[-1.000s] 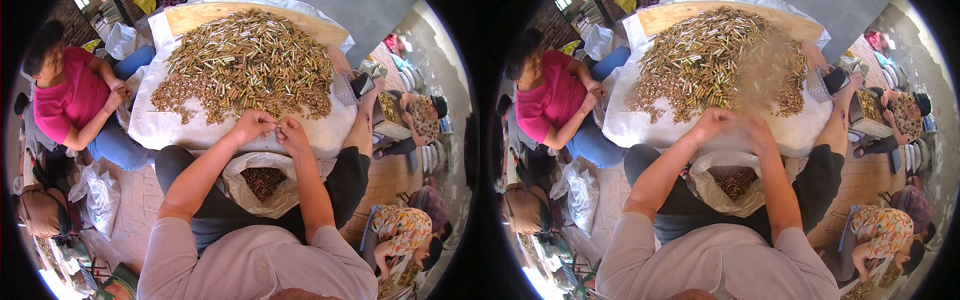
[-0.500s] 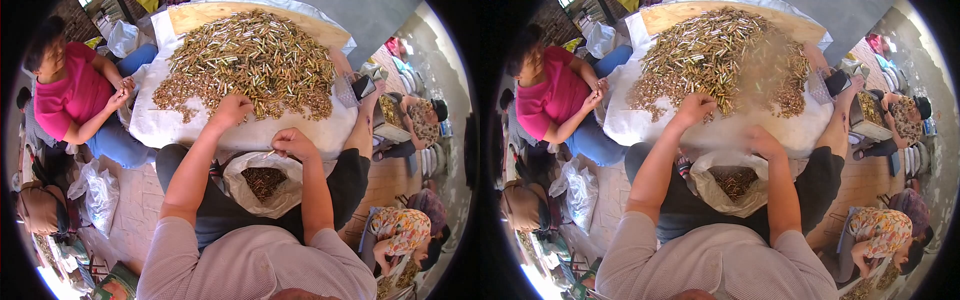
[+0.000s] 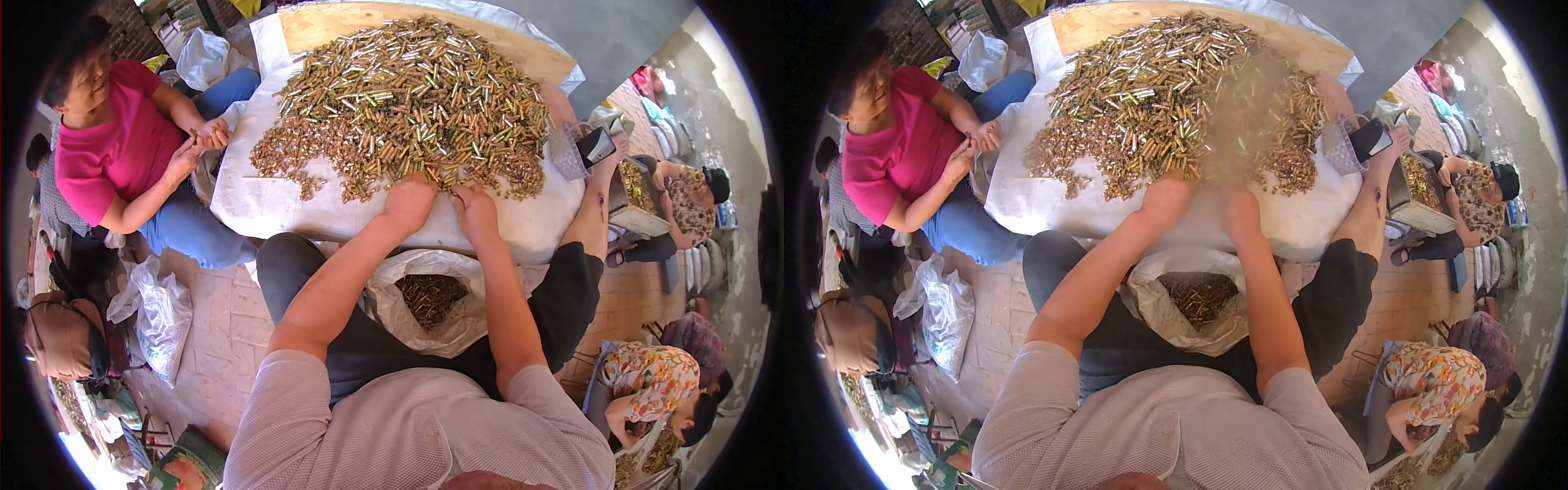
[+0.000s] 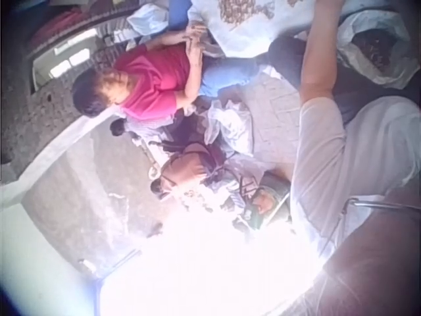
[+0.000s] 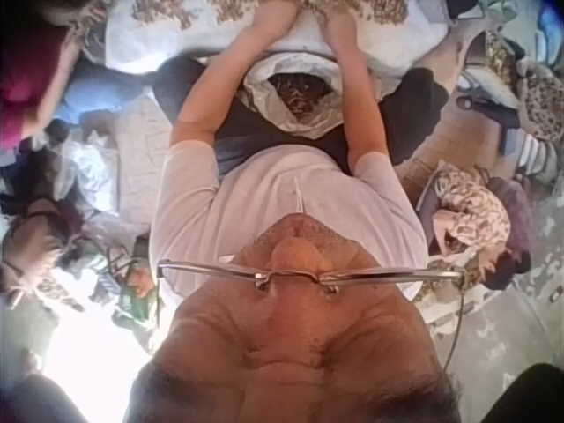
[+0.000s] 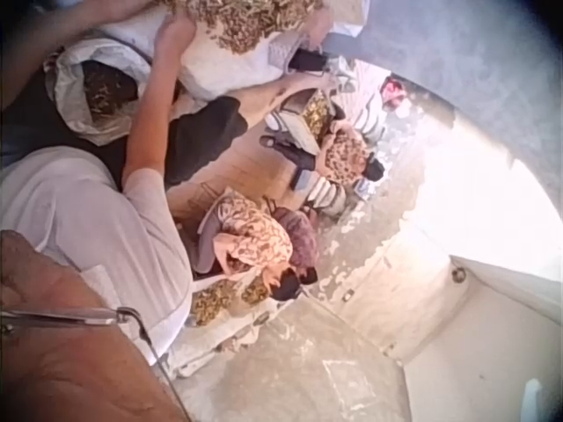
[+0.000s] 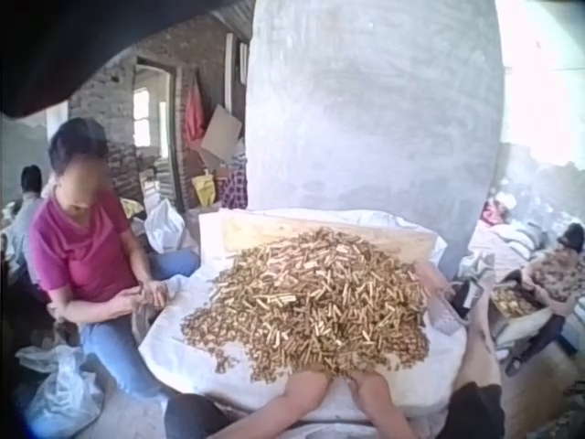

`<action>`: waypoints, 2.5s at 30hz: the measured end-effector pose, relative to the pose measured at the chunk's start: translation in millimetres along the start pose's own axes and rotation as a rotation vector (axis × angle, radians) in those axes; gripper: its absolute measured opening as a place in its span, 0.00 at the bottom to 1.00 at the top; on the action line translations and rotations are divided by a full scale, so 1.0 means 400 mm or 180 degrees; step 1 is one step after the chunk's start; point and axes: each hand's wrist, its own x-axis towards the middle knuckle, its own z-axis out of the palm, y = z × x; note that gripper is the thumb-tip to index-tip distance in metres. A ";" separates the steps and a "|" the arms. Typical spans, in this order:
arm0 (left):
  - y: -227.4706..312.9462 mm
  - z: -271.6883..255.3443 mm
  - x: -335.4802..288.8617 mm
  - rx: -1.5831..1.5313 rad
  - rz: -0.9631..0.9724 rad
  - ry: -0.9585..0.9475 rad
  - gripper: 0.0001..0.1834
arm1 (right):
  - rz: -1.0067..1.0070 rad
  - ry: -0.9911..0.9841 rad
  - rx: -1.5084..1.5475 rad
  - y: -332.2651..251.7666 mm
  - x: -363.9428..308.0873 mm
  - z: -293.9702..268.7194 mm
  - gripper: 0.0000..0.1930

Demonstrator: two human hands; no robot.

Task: The person sorts small cylindrical metal parts by hand, taking them from a large pile on a table and placing them into a bag.

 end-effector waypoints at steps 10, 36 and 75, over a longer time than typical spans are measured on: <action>-0.002 -0.042 -0.021 -0.0060 -0.0040 -0.0689 0.10 | 0.0289 -0.0035 0.0065 -0.037 0.004 0.010 0.04; -0.035 -0.070 -0.018 -0.3498 -0.0715 -0.1016 0.08 | 0.1584 -0.0314 0.4798 -0.101 -0.024 -0.082 0.05; 0.032 -0.017 -0.036 -0.4014 0.0213 -0.0429 0.06 | 0.1855 -0.0645 0.5908 -0.072 -0.059 -0.124 0.07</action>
